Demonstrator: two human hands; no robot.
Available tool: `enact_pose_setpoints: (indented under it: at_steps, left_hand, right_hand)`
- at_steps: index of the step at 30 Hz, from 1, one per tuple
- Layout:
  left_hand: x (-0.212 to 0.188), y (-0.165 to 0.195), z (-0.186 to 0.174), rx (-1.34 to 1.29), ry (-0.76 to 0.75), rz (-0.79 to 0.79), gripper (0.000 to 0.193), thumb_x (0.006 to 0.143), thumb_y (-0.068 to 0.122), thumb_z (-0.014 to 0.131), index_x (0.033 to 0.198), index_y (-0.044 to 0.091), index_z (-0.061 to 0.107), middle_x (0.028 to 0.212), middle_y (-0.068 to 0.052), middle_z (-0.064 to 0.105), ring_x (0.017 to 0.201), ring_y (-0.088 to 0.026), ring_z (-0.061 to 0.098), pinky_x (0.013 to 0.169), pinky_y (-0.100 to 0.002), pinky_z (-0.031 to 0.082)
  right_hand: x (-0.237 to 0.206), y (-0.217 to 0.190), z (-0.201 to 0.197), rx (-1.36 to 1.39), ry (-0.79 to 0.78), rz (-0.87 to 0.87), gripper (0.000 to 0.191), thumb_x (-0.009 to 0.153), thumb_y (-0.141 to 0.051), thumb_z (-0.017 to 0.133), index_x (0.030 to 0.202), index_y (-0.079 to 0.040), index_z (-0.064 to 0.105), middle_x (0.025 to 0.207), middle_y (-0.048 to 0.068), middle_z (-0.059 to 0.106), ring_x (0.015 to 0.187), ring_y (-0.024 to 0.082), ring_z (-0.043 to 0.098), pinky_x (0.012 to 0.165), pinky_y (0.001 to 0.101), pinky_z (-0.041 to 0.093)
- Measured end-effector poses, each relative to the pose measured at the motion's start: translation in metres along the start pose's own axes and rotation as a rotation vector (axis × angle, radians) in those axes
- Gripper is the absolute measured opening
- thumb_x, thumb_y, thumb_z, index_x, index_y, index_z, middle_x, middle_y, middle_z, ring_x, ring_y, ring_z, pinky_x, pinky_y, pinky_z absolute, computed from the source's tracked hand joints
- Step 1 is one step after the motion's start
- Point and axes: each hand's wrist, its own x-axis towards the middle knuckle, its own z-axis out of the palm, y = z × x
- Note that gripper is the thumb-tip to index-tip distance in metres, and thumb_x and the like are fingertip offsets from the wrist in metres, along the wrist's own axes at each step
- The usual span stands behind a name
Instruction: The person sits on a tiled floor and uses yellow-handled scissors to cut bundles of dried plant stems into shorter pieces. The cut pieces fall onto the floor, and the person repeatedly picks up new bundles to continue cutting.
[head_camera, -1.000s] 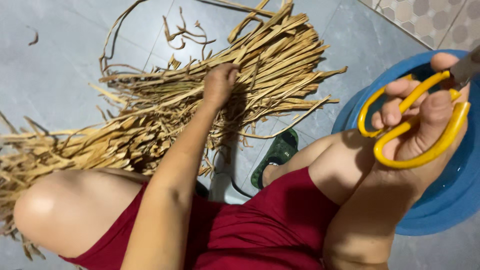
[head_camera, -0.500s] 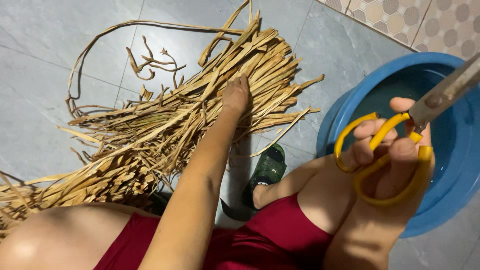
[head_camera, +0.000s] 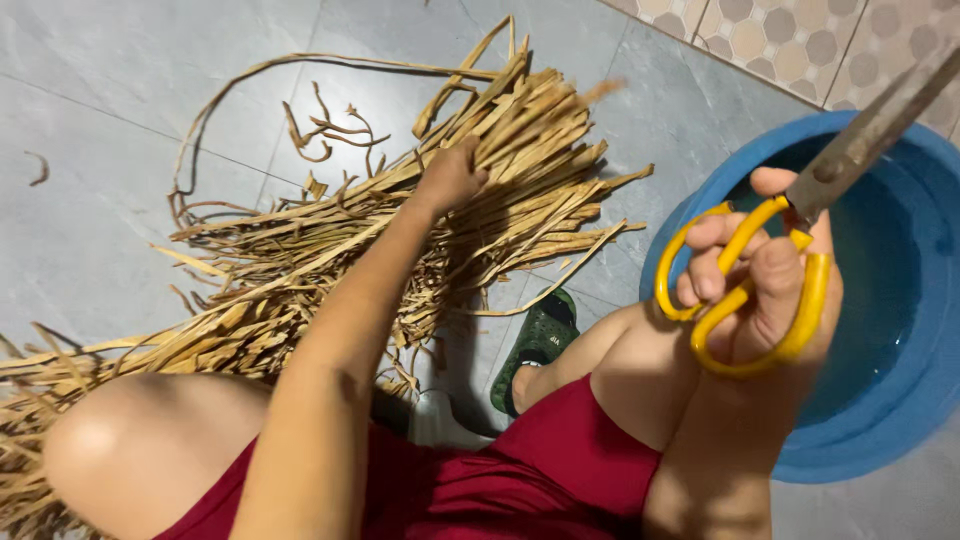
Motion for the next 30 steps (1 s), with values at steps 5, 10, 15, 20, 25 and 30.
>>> enact_pose_setpoints:
  at_steps: [5, 10, 15, 20, 25, 30]
  left_hand:
    - [-0.019, 0.016, -0.065, -0.519, -0.109, -0.134, 0.034, 0.099, 0.032, 0.074, 0.121, 0.007, 0.07, 0.091, -0.007, 0.072, 0.08, -0.016, 0.067, 0.07, -0.034, 0.057]
    - [-0.038, 0.055, -0.144, -0.624, 0.011, 0.275, 0.03, 0.106, 0.024, 0.074, 0.129, 0.005, 0.068, 0.104, -0.005, 0.077, 0.095, -0.014, 0.075, 0.087, -0.031, 0.064]
    - [-0.101, 0.104, -0.209, -0.752, 0.097, 0.341, 0.034, 0.106, 0.03, 0.062, 0.129, 0.006, 0.058, 0.094, -0.008, 0.071, 0.074, -0.014, 0.066, 0.068, -0.033, 0.06]
    - [-0.171, 0.137, -0.182, -0.834, 0.038, 0.12, 0.041, 0.098, 0.044, 0.06, 0.117, 0.008, 0.057, 0.089, -0.004, 0.068, 0.071, -0.014, 0.067, 0.064, -0.032, 0.062]
    - [-0.208, 0.131, -0.122, -1.105, -0.025, 0.07, 0.034, 0.099, 0.03, 0.068, 0.119, 0.003, 0.064, 0.093, -0.004, 0.068, 0.082, -0.016, 0.072, 0.077, -0.033, 0.064]
    - [-0.214, 0.107, -0.098, -1.2, -0.031, -0.021, 0.028, 0.098, 0.022, 0.068, 0.118, 0.003, 0.066, 0.096, -0.005, 0.072, 0.082, -0.016, 0.073, 0.074, -0.031, 0.063]
  right_hand:
    - [-0.005, 0.007, 0.012, 0.014, -0.016, -0.036, 0.054, 0.111, -0.025, 0.073, 0.146, 0.004, 0.045, 0.104, 0.023, 0.065, 0.07, 0.016, 0.058, 0.065, 0.0296, 0.05]
    - [-0.002, 0.016, 0.036, 0.09, -0.101, -0.024, 0.049, 0.107, -0.02, 0.07, 0.145, 0.001, 0.047, 0.105, 0.021, 0.068, 0.073, 0.015, 0.061, 0.065, 0.0269, 0.052]
    - [0.004, 0.034, 0.068, 0.052, -0.134, -0.012, 0.046, 0.107, -0.013, 0.071, 0.145, 0.0, 0.048, 0.105, 0.016, 0.069, 0.073, 0.01, 0.059, 0.066, 0.0237, 0.051]
    - [0.005, 0.051, 0.099, 0.057, -0.229, -0.027, 0.049, 0.098, -0.008, 0.073, 0.141, -0.005, 0.048, 0.11, 0.013, 0.071, 0.071, 0.009, 0.062, 0.061, 0.0221, 0.053]
    - [0.002, 0.07, 0.118, 0.079, -0.353, -0.029, 0.053, 0.097, -0.001, 0.074, 0.143, -0.006, 0.047, 0.111, 0.009, 0.069, 0.08, 0.008, 0.063, 0.064, 0.0192, 0.051]
    - [0.003, 0.083, 0.124, -0.028, -0.389, 0.044, 0.046, 0.095, -0.001, 0.072, 0.135, -0.003, 0.052, 0.104, 0.008, 0.071, 0.082, 0.011, 0.068, 0.068, 0.0227, 0.057]
